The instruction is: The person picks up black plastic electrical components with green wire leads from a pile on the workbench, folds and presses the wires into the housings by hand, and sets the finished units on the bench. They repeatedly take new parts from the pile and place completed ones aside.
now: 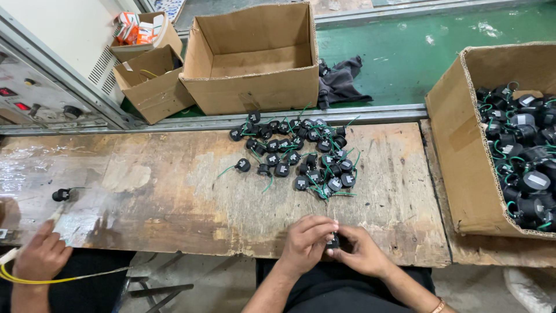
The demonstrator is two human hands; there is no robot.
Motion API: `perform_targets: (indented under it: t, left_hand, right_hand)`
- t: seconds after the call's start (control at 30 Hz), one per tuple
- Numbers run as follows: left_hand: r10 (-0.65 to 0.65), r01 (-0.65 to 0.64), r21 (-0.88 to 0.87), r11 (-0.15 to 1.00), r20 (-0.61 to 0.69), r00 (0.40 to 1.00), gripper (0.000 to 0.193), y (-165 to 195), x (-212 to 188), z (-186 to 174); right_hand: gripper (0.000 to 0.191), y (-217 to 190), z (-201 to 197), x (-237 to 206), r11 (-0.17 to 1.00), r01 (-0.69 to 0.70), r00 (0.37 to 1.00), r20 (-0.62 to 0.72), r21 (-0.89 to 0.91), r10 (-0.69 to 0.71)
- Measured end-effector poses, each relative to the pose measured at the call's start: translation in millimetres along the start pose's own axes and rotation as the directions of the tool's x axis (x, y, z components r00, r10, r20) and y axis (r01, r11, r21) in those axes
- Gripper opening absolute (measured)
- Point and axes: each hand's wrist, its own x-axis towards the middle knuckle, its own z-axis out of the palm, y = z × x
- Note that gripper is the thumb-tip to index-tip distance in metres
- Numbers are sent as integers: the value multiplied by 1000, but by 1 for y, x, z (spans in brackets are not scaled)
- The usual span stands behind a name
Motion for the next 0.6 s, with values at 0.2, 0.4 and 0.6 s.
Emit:
perform_targets:
  t: [0.2, 0.4, 0.6]
  left_hand:
    - [-126, 125, -181, 976, 4, 992, 15, -22, -23, 3]
    - [-342, 324, -251, 912, -33, 939, 23, -26, -25, 15]
    - [-204, 237, 114, 965, -247, 947, 14, -30, 17, -13]
  right_hand:
    - [31, -20, 6, 6, 855, -127, 991, -109, -503, 83]
    - [41, -34, 16, 6, 883, 100, 984, -87, -459, -157]
    - [33, -40, 16, 8, 907, 139, 969, -134, -397, -207]
